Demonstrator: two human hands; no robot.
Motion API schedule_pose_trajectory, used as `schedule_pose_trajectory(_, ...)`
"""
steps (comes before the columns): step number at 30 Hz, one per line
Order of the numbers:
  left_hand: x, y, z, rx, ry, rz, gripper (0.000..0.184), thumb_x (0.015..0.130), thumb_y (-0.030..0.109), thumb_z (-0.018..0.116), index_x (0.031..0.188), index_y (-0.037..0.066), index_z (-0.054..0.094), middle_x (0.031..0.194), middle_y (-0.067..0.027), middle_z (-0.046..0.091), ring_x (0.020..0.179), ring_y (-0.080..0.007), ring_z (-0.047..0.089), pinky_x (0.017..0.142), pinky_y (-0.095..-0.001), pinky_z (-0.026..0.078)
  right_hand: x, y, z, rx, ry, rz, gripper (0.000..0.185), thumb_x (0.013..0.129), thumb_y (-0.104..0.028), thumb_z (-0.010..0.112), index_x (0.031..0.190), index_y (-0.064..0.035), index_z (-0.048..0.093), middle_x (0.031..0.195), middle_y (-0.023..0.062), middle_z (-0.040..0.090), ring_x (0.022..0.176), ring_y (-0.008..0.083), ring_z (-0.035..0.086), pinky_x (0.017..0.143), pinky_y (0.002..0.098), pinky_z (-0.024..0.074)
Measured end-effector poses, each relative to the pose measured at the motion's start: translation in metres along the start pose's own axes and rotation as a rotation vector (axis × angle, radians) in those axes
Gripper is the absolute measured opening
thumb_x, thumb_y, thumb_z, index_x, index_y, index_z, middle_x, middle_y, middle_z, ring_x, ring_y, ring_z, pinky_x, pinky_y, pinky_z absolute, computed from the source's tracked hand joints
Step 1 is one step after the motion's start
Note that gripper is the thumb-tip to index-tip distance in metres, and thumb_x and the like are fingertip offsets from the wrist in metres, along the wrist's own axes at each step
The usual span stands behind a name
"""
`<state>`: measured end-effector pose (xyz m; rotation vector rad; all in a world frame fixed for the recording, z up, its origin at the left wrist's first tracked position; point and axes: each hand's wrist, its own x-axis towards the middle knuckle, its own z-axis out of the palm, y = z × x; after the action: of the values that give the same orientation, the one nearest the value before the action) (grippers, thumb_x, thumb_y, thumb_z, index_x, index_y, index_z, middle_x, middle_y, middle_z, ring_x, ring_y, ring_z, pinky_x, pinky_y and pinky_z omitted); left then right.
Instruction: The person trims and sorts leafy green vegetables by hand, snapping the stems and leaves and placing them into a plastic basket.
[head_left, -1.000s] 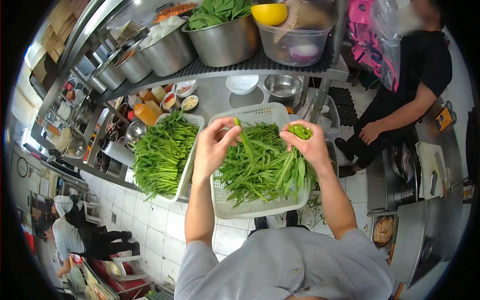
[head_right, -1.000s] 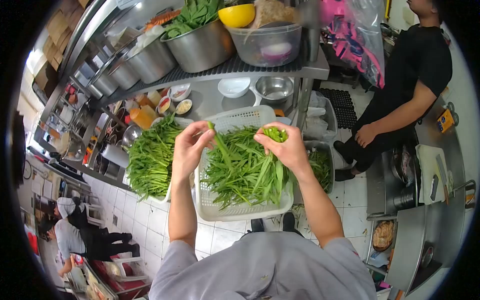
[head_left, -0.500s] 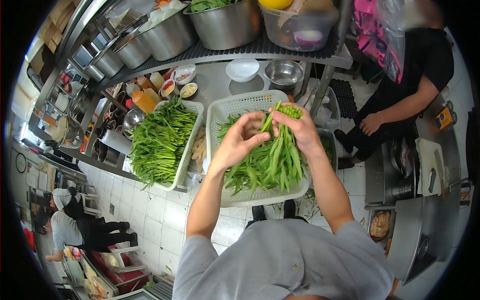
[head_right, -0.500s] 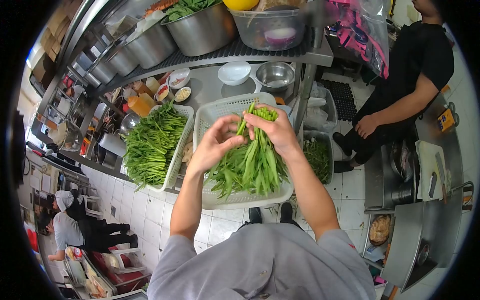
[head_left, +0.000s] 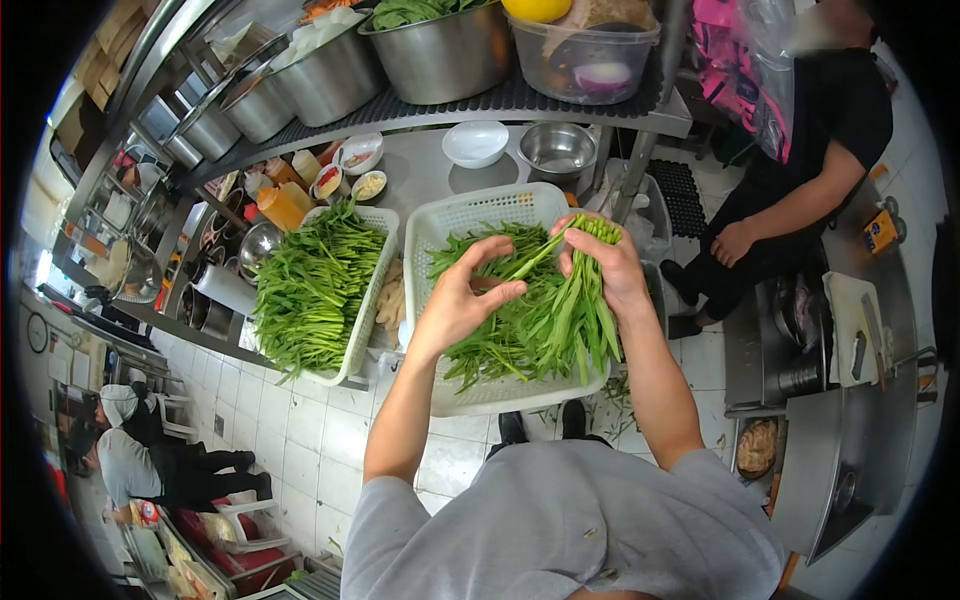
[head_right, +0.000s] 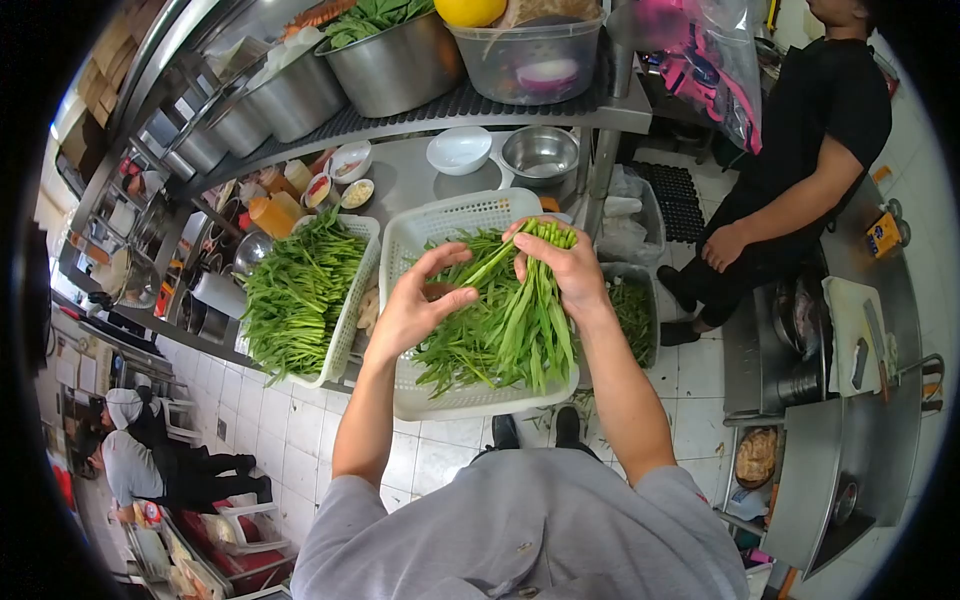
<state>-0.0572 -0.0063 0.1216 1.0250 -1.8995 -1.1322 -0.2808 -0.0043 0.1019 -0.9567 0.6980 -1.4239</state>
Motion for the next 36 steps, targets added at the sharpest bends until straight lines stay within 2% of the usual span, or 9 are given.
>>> schedule_pose_trajectory(2, 0.002, -0.005, 0.006, 0.141, 0.069, 0.143, 0.052, 0.090, 0.009, 0.069, 0.136, 0.000, 0.047, 0.124, -0.0121, 0.063, 0.089, -0.0166, 0.068, 0.080, -0.0291, 0.055, -0.001, -0.002, 0.002, -0.003, -0.012, -0.007, 0.021, 0.087, -0.010, 0.070, 0.102, 0.0028, 0.064, 0.086, 0.0087, 0.066, 0.065, 0.0134, 0.060, 0.059, 0.0259, 0.0477)
schedule_pose_trajectory(5, 0.009, 0.009, 0.008, -0.120, -0.073, -0.004, 0.043, 0.091, 0.011, 0.068, 0.130, -0.001, 0.054, 0.113, -0.0109, 0.068, 0.093, -0.0159, 0.067, 0.084, -0.0283, 0.054, -0.003, 0.002, 0.007, -0.055, -0.003, 0.010, 0.021, 0.087, -0.009, 0.070, 0.102, 0.0031, 0.064, 0.085, 0.0080, 0.067, 0.065, 0.0132, 0.060, 0.060, 0.0263, 0.0479)
schedule_pose_trajectory(11, 0.015, 0.001, 0.015, -0.109, -0.019, -0.085, 0.019, 0.093, 0.009, 0.064, 0.108, -0.003, 0.066, 0.093, -0.0070, 0.072, 0.090, -0.0099, 0.066, 0.079, -0.0252, 0.053, -0.010, 0.006, 0.003, -0.211, -0.007, 0.002, 0.020, 0.086, -0.009, 0.072, 0.099, 0.0047, 0.066, 0.081, 0.0047, 0.065, 0.064, 0.0103, 0.060, 0.059, 0.0244, 0.0469)
schedule_pose_trajectory(18, 0.010, 0.014, 0.019, 0.131, 0.044, 0.029, 0.028, 0.091, 0.008, 0.066, 0.116, -0.003, 0.061, 0.101, -0.0113, 0.069, 0.088, -0.0138, 0.067, 0.074, -0.0273, 0.056, -0.017, 0.001, 0.004, -0.291, 0.033, 0.062, 0.018, 0.087, -0.009, 0.070, 0.099, 0.0032, 0.065, 0.076, 0.0047, 0.065, 0.062, 0.0107, 0.060, 0.059, 0.0247, 0.0471)
schedule_pose_trajectory(22, 0.014, 0.017, 0.024, 0.185, 0.118, 0.272, 0.040, 0.089, 0.005, 0.068, 0.127, 0.000, 0.057, 0.113, -0.0123, 0.064, 0.095, -0.0173, 0.066, 0.079, -0.0297, 0.056, -0.019, 0.005, -0.001, -0.462, 0.016, 0.042, 0.023, 0.086, -0.013, 0.072, 0.104, 0.0003, 0.066, 0.076, 0.0028, 0.066, 0.065, 0.0095, 0.061, 0.061, 0.0253, 0.0489)
schedule_pose_trajectory(27, 0.015, 0.028, 0.012, 0.210, 0.001, 0.194, 0.030, 0.086, 0.002, 0.069, 0.114, 0.000, 0.059, 0.099, -0.0111, 0.066, 0.088, -0.0196, 0.067, 0.076, -0.0317, 0.056, -0.020, 0.005, 0.004, -0.461, -0.132, 0.064, 0.028, 0.085, -0.020, 0.075, 0.104, -0.0007, 0.067, 0.083, 0.0012, 0.067, 0.073, 0.0061, 0.060, 0.066, 0.0223, 0.0479)
schedule_pose_trajectory(33, 0.004, 0.046, 0.002, 0.170, -0.065, 0.190, 0.020, 0.085, -0.003, 0.067, 0.102, -0.002, 0.058, 0.094, -0.0081, 0.066, 0.089, -0.0152, 0.067, 0.078, -0.0298, 0.057, -0.024, 0.002, 0.008, -0.678, -0.175, -0.026, 0.032, 0.082, -0.025, 0.077, 0.102, -0.0019, 0.071, 0.086, 0.0080, 0.070, 0.078, 0.0113, 0.061, 0.074, 0.0301, 0.0502)
schedule_pose_trajectory(35, 0.001, 0.054, -0.001, 0.281, -0.074, 0.238, 0.019, 0.084, -0.001, 0.068, 0.102, -0.001, 0.063, 0.090, -0.0104, 0.067, 0.084, -0.0197, 0.068, 0.073, -0.0323, 0.056, -0.029, -0.003, 0.016, -0.788, -0.153, -0.068, 0.032, 0.081, -0.024, 0.077, 0.102, -0.0007, 0.070, 0.086, 0.0112, 0.071, 0.077, 0.0126, 0.062, 0.074, 0.0308, 0.0505)
schedule_pose_trajectory(36, 0.000, 0.060, -0.005, 0.377, -0.098, 0.269, 0.019, 0.083, 0.000, 0.068, 0.102, 0.000, 0.064, 0.090, -0.0114, 0.067, 0.083, -0.0216, 0.068, 0.071, -0.0331, 0.055, -0.033, -0.009, 0.022, -0.837, -0.141, -0.134, 0.031, 0.080, -0.022, 0.076, 0.101, 0.0004, 0.069, 0.089, 0.0157, 0.070, 0.079, 0.0212, 0.067, 0.075, 0.0344, 0.0517)
